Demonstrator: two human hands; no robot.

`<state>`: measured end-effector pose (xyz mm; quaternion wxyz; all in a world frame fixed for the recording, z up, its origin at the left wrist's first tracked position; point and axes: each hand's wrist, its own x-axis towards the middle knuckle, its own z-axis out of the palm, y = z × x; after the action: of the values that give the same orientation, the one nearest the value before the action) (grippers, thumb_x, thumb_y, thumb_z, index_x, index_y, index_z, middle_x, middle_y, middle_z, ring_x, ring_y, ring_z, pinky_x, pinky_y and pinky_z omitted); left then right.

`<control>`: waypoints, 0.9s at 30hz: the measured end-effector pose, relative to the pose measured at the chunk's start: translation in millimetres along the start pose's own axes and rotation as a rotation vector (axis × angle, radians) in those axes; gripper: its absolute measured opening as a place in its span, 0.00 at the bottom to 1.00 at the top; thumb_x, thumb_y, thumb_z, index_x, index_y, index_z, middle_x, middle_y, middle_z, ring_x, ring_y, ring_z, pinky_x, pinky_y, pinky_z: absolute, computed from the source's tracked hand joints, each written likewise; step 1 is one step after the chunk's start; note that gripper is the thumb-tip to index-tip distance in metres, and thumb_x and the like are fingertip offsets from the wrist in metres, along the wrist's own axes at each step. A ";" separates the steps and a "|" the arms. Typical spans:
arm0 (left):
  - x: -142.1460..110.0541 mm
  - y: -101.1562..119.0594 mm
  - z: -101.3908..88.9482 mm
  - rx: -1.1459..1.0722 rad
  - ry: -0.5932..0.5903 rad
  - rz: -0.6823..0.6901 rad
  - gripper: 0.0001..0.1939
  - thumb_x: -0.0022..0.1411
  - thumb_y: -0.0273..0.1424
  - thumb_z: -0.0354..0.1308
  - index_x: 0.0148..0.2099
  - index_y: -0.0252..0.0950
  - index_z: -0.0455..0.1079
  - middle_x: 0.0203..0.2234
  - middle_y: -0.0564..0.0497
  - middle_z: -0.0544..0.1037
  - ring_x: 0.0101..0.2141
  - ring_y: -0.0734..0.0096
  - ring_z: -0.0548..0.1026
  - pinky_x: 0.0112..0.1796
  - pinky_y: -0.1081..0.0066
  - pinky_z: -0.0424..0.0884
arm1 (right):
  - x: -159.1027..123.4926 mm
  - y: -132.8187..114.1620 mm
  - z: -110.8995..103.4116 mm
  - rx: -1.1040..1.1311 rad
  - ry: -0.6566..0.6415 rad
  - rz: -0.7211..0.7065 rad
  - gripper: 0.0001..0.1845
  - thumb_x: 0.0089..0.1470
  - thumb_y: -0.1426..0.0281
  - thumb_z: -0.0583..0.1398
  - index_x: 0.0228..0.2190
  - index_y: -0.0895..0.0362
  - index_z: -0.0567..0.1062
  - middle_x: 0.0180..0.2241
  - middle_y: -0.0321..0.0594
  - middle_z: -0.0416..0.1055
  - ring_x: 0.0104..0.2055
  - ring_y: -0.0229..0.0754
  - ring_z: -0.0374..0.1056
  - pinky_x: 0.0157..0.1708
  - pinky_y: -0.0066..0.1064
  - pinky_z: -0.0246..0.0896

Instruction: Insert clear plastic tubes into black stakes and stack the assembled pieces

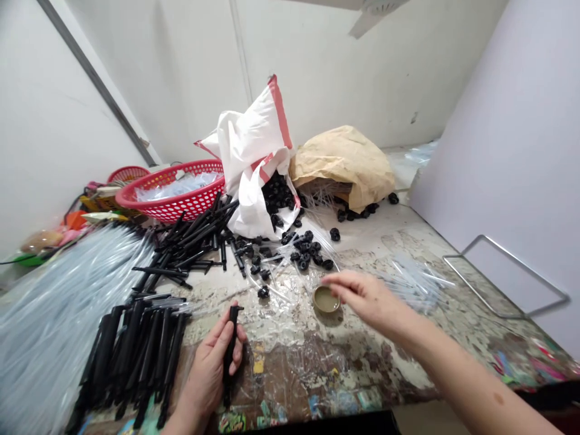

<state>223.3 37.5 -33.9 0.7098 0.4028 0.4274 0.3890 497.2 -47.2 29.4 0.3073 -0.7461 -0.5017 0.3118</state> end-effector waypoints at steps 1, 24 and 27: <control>-1.0 0.8 0.6 0.001 0.000 0.005 0.30 0.52 0.39 0.61 0.56 0.37 0.62 0.24 0.55 0.70 0.17 0.82 0.61 0.14 0.83 0.56 | -7.3 -2.9 14.0 -0.007 -0.052 -0.069 0.13 0.57 0.65 0.52 0.38 0.48 0.76 0.30 0.38 0.74 0.31 0.41 0.69 0.27 0.31 0.66; -8.5 2.7 -0.6 0.001 0.012 0.057 0.27 0.51 0.40 0.62 0.51 0.35 0.66 0.23 0.55 0.70 0.17 0.83 0.62 0.14 0.83 0.55 | -23.8 -14.4 122.1 -0.272 0.011 -0.325 0.08 0.58 0.72 0.47 0.30 0.55 0.65 0.28 0.39 0.65 0.31 0.42 0.60 0.33 0.33 0.55; -6.8 2.1 -1.5 0.018 0.006 0.051 0.27 0.51 0.40 0.61 0.52 0.36 0.66 0.23 0.56 0.70 0.17 0.83 0.62 0.14 0.83 0.56 | -27.7 -18.8 104.1 -0.139 -0.055 -0.188 0.09 0.60 0.68 0.45 0.33 0.54 0.63 0.24 0.34 0.63 0.25 0.39 0.59 0.28 0.30 0.54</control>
<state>219.3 32.5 -30.5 0.6946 0.4186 0.4228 0.4044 397.8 -52.3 -15.9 0.2690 -0.7065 -0.5979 0.2665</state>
